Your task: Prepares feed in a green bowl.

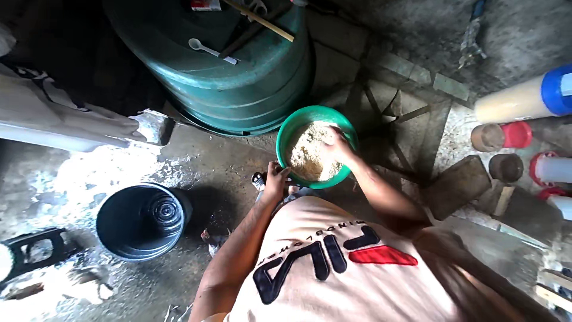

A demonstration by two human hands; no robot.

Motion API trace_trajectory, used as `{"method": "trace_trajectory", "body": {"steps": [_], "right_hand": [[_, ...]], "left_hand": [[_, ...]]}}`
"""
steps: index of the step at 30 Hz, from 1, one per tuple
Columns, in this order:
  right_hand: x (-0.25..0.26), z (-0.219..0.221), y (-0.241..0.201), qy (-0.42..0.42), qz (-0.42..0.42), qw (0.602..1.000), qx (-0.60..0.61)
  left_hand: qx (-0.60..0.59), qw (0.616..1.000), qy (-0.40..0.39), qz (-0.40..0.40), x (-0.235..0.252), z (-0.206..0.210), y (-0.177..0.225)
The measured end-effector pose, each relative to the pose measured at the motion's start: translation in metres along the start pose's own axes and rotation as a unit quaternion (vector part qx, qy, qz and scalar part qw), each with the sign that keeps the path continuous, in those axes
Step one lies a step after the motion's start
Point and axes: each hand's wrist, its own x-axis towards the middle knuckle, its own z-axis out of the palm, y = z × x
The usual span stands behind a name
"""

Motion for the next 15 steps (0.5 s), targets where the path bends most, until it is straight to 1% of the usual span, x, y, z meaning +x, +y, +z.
{"method": "trace_trajectory", "body": {"steps": [3, 5, 7, 9, 11, 12, 14, 15], "right_hand": [[-0.014, -0.002, 0.015, 0.034, 0.094, 0.994, 0.038], [-0.015, 0.004, 0.027, 0.034, 0.141, 0.985, 0.096], [-0.01, 0.012, 0.033, 0.042, 0.172, 0.971, 0.161], [-0.002, 0.017, 0.036, 0.058, 0.195, 0.956, 0.213], [0.012, 0.023, 0.038, 0.07, 0.208, 0.948, 0.232], [0.018, 0.023, 0.038, 0.059, 0.224, 0.939, 0.254], [0.035, 0.029, 0.04, 0.046, 0.268, 0.907, 0.32], [0.045, 0.033, 0.041, 0.053, 0.289, 0.891, 0.346]], "left_hand": [[0.092, 0.996, -0.003, 0.017, 0.01, -0.006, 0.022], [0.171, 0.984, -0.023, 0.047, 0.033, -0.01, 0.037], [0.226, 0.969, -0.062, 0.08, 0.061, -0.01, 0.049], [0.234, 0.963, -0.107, 0.079, 0.076, -0.008, 0.06], [0.22, 0.966, -0.12, 0.062, 0.079, -0.007, 0.067], [0.212, 0.968, -0.123, 0.054, 0.078, -0.008, 0.067], [0.196, 0.971, -0.127, 0.048, 0.078, -0.011, 0.065], [0.184, 0.973, -0.128, 0.046, 0.077, -0.012, 0.064]]}}
